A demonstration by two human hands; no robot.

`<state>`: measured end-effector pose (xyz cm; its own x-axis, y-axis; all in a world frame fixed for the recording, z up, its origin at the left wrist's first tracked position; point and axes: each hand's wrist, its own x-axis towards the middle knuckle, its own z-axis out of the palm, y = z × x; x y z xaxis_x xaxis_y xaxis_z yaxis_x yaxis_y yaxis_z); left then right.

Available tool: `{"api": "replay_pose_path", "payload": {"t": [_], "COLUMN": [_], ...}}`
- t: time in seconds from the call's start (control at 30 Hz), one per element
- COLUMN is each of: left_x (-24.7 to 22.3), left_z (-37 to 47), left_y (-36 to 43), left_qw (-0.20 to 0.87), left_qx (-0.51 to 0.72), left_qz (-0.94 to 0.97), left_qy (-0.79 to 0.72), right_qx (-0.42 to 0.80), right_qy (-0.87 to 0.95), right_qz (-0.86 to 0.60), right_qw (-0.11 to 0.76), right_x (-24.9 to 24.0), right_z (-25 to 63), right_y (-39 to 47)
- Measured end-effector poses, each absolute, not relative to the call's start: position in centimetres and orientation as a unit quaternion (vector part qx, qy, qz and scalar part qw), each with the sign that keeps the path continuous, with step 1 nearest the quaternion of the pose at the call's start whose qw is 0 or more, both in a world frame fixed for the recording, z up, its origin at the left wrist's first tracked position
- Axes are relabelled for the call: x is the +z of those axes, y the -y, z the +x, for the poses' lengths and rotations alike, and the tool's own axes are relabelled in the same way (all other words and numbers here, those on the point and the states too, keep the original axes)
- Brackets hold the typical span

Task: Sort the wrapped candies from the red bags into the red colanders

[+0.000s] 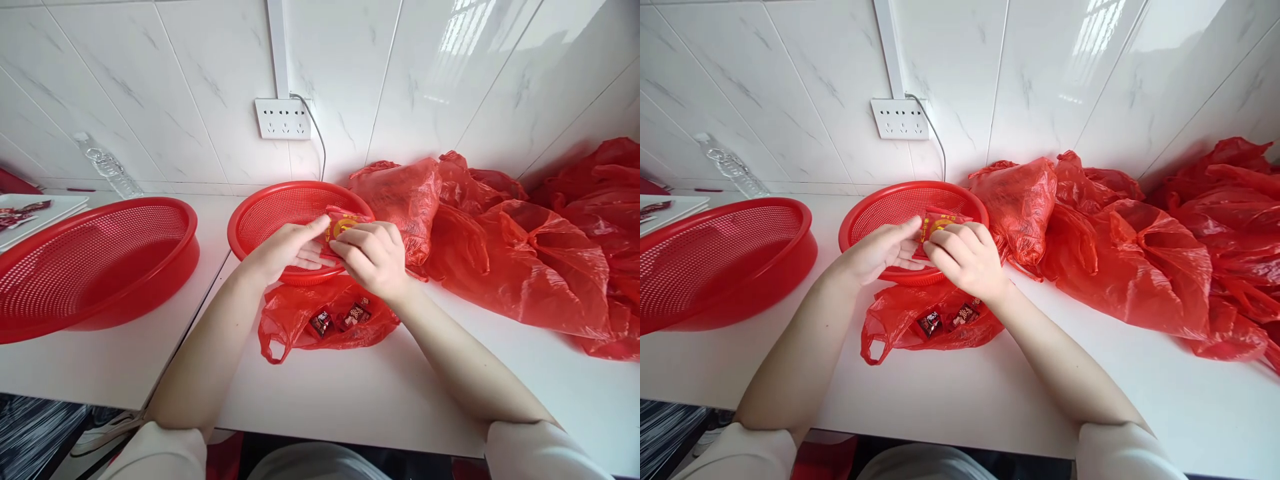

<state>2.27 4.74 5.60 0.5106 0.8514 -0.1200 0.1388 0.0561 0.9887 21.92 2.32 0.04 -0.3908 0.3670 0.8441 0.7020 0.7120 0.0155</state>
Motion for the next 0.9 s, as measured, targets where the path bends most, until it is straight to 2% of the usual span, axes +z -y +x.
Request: {"api": "replay_pose_path", "payload": {"t": [0.07,0.17,0.27,0.33,0.37,0.5,0.57,0.9], "left_x": [5.3,5.4,6.4,7.1,7.4,7.6,7.3,7.0], "left_z": [2.5,2.3,1.5,1.0,0.8,0.8,1.0,1.4], "left_y": [-4.8,-5.0,-5.0,-4.8,-4.7,-4.5,-4.5,-4.3], "left_qw": [0.591,0.509,0.435,0.431,0.443,0.494,0.505,0.42], "left_qx": [0.299,0.346,0.328,0.3,0.29,0.286,0.298,0.318], "left_qz": [0.644,0.685,0.738,0.762,0.767,0.762,0.756,0.8], "left_qy": [-0.383,-0.39,-0.399,-0.379,-0.362,-0.305,-0.29,-0.287], "right_qx": [-0.185,-0.13,-0.057,0.001,0.049,0.347,0.43,0.421], "right_qy": [0.836,0.861,0.798,0.726,0.709,0.731,0.719,0.737], "right_qz": [-0.308,-0.274,-0.327,-0.394,-0.417,-0.366,-0.328,-0.311], "right_qw": [0.414,0.408,0.503,0.563,0.566,0.46,0.437,0.428], "right_x": [0.5,1.8,2.8,3.1,3.1,2.8,2.5,2.7], "right_z": [22.0,22.0,22.0,22.1,22.2,22.2,22.0,22.3], "right_y": [-2.2,-1.9,-1.9,-2.0,-2.1,-2.2,-2.1,-1.7]}}
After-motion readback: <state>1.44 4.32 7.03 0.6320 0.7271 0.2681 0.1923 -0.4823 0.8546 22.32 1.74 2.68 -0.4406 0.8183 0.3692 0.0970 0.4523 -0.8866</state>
